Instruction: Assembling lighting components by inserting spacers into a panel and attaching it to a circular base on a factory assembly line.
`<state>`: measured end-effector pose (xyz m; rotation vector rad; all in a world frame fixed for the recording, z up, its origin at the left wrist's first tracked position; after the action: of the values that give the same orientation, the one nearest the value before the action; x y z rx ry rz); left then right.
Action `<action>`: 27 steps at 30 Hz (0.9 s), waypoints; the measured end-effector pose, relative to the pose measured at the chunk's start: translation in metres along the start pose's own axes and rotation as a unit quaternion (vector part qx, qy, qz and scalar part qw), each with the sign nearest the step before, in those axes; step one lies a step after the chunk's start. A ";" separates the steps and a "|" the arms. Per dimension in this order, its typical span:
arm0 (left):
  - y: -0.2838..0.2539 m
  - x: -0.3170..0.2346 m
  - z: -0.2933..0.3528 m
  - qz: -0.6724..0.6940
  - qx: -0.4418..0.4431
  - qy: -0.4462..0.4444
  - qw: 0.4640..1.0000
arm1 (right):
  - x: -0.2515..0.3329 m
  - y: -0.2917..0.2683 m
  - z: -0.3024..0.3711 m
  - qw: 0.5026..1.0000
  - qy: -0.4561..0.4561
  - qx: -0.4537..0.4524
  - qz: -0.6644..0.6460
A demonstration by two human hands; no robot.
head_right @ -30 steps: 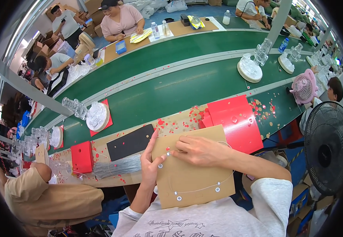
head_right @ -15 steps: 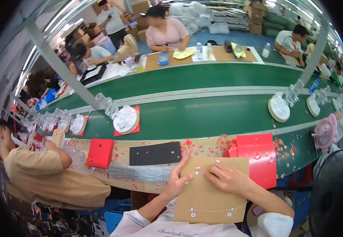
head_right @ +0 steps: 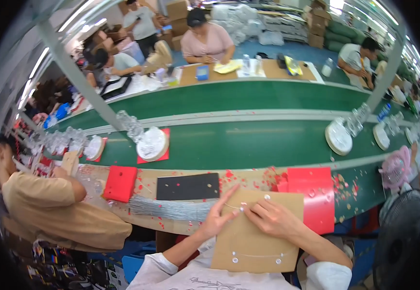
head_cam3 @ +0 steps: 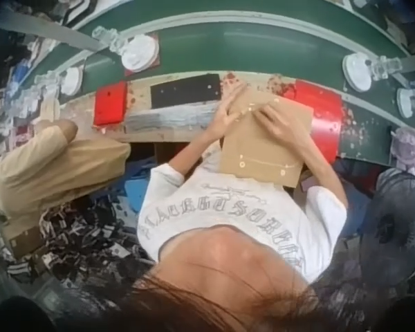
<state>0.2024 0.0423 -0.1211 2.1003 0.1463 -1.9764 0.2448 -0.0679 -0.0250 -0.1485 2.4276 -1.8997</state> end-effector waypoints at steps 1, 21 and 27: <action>-0.001 0.000 -0.003 -0.042 0.016 -0.016 0.999 | -0.006 -0.005 0.003 0.999 0.018 -0.039 -0.026; -0.012 -0.063 -0.006 -0.288 -0.122 0.111 0.943 | 0.011 -0.023 0.179 0.713 0.609 -0.315 -0.145; -0.028 -0.043 -0.019 -0.156 -0.075 0.101 0.980 | 0.014 -0.024 0.171 0.752 0.571 -0.312 -0.107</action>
<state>0.2110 0.0782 -0.0803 2.2842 0.6796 -1.8319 0.2498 -0.2399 -0.0429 1.0891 3.8809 -1.2125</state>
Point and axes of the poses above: each hand's wrist, its own z-axis away from the middle knuckle, its own y-axis out of the palm, x = y × z, the point moved 9 cm from there along -z, towards the middle knuckle, and after that the axes turned 2 degrees about x, right-handed, at the moved point
